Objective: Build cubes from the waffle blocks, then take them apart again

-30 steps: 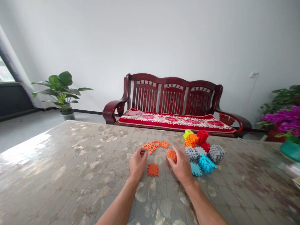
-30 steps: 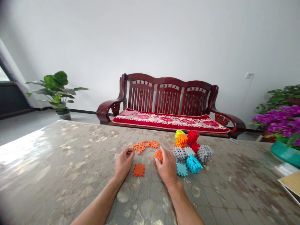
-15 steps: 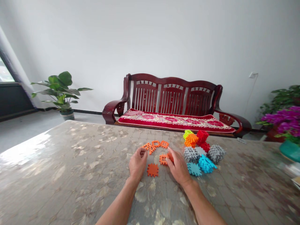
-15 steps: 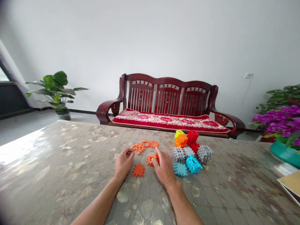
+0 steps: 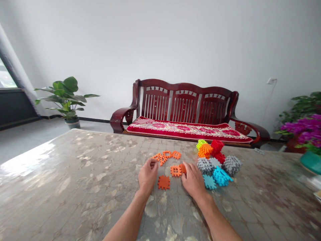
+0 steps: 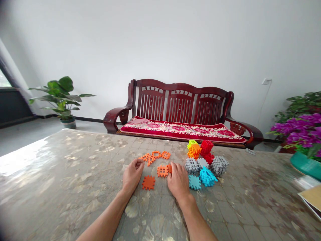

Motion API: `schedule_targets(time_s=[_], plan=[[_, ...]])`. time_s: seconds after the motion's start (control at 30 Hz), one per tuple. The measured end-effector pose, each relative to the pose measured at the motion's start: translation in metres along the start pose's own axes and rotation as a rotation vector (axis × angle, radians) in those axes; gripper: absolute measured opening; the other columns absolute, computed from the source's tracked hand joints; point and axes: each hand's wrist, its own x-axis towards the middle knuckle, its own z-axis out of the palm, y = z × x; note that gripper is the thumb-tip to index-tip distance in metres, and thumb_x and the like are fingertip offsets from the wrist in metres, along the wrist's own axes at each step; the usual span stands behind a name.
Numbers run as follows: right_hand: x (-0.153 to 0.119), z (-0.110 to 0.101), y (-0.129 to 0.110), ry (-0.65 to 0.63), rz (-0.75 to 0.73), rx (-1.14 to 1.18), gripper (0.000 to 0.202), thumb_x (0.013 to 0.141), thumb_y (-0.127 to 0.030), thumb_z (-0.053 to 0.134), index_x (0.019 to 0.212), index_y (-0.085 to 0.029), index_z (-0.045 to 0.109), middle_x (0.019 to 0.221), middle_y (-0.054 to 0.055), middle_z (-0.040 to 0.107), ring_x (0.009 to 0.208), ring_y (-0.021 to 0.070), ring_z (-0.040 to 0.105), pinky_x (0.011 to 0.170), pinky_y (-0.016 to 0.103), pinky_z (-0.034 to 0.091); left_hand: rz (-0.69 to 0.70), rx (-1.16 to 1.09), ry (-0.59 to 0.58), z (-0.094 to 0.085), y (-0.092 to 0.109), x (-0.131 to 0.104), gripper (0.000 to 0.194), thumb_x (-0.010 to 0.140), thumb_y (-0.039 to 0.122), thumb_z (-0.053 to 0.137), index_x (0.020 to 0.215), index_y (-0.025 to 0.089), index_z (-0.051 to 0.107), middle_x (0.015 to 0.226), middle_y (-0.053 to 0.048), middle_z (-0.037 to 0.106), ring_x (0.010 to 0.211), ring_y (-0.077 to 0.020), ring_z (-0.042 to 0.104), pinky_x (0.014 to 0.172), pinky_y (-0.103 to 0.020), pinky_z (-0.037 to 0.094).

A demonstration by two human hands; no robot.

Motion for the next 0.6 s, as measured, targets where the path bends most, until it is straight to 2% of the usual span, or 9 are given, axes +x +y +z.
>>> schedule_targets(time_s=[0.17, 0.4, 0.6], plan=[[-0.0018, -0.0066, -0.0054, 0.005, 0.008, -0.058, 0.046, 0.078, -0.010, 0.047, 0.122, -0.019, 0.061, 0.117, 0.010, 0.064, 0.106, 0.0268, 0.054, 0.094, 0.040, 0.039, -0.003, 0.003, -0.003, -0.0019, 0.0018, -0.0009, 0.016, 0.081, 0.033, 0.053, 0.081, 0.024, 0.067, 0.076, 0.001, 0.073, 0.070, -0.0149, 0.066, 0.063, -0.021, 0.042], [-0.0011, -0.0018, -0.0010, 0.030, -0.068, 0.015, 0.052, 0.077, -0.008, 0.047, 0.126, -0.020, 0.059, 0.129, 0.006, 0.060, 0.122, 0.0246, 0.047, 0.106, 0.039, 0.032, -0.002, 0.009, -0.005, -0.0020, 0.0035, -0.0018, 0.015, 0.081, 0.031, 0.053, 0.080, 0.024, 0.066, 0.074, 0.001, 0.072, 0.071, -0.0148, 0.066, 0.062, -0.021, 0.041], [0.0007, -0.0038, -0.0013, -0.012, -0.022, -0.007, 0.045, 0.083, -0.021, 0.052, 0.128, -0.021, 0.057, 0.115, 0.010, 0.065, 0.107, 0.0256, 0.056, 0.094, 0.038, 0.040, 0.003, 0.017, -0.004, -0.0020, 0.0034, -0.0017, 0.015, 0.081, 0.032, 0.053, 0.080, 0.023, 0.066, 0.074, 0.001, 0.072, 0.070, -0.0147, 0.066, 0.060, -0.021, 0.040]])
